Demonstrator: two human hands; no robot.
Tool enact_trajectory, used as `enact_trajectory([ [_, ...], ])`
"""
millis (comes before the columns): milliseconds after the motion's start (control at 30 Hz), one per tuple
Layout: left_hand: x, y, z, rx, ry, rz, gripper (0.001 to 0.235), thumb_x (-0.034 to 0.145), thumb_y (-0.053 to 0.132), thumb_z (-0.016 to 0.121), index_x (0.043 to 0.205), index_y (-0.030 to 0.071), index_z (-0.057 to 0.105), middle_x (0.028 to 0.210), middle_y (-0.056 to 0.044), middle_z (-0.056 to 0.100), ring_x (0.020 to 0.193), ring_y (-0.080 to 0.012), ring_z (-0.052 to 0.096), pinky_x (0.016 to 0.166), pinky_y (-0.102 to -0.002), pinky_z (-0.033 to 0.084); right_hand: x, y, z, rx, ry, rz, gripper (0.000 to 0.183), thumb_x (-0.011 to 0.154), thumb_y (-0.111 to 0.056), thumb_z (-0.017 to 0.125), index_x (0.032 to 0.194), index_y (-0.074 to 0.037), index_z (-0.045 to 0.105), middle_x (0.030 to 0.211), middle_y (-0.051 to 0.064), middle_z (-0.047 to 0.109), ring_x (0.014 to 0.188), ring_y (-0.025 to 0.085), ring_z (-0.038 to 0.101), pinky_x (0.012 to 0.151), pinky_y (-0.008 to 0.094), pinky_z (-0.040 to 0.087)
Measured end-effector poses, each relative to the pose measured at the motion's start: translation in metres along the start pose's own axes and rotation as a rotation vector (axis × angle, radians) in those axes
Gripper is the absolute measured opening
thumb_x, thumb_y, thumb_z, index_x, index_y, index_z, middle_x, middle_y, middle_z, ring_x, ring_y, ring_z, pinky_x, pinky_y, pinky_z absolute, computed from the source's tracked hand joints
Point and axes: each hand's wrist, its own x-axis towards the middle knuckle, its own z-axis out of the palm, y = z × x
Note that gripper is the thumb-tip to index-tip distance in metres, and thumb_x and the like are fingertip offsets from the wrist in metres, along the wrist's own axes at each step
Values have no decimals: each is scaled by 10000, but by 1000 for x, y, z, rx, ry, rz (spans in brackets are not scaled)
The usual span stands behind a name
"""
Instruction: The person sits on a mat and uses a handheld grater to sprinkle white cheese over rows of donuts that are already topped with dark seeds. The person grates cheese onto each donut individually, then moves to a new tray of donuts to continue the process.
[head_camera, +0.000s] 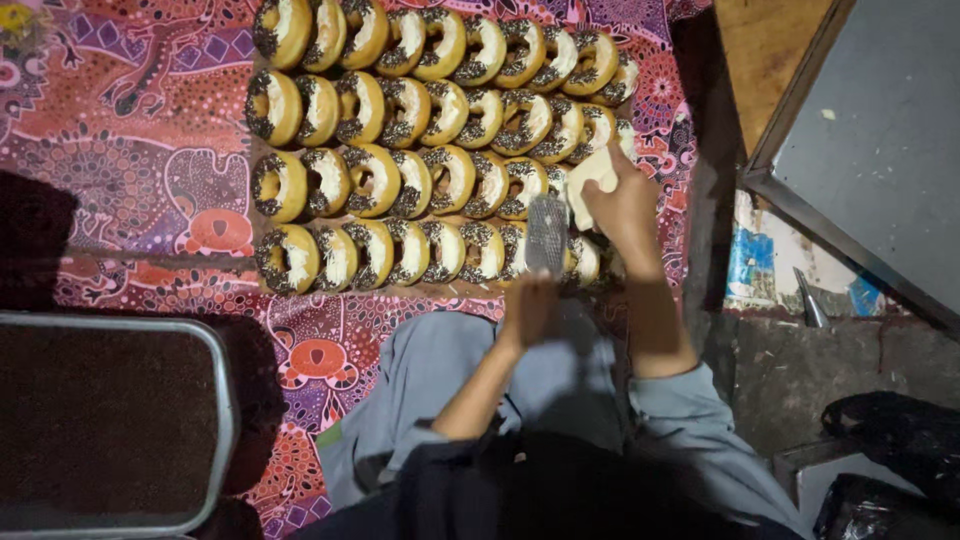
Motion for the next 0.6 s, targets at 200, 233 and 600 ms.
enact_trajectory([
  [200, 69, -9, -14, -175, -70, -474, 450, 1013, 237, 449, 637, 36, 592, 524, -65, 551, 476, -176, 559, 484, -370, 452, -16, -29, 36, -159, 40, -357, 641, 833, -113, 770, 1417, 70, 578, 784, 285, 697, 712, 395, 713, 651, 472, 577],
  [233, 70, -3, -18, -160, -79, -453, 446, 1002, 242, 455, 633, 37, 600, 524, -74, 563, 479, -181, 573, 486, -374, 456, -15, -30, 46, -151, 54, -363, 641, 829, -98, 755, 1408, 98, 564, 806, 288, 702, 719, 394, 717, 650, 467, 580],
  [600, 1, 45, -36, 252, 65, -39, 441, 1105, 282, 499, 765, 13, 577, 684, -199, 576, 657, -369, 580, 646, -500, 437, 21, -21, 83, -207, -115, -45, 687, 781, -73, 713, 1421, 86, 521, 897, 307, 714, 731, 343, 751, 641, 398, 603],
])
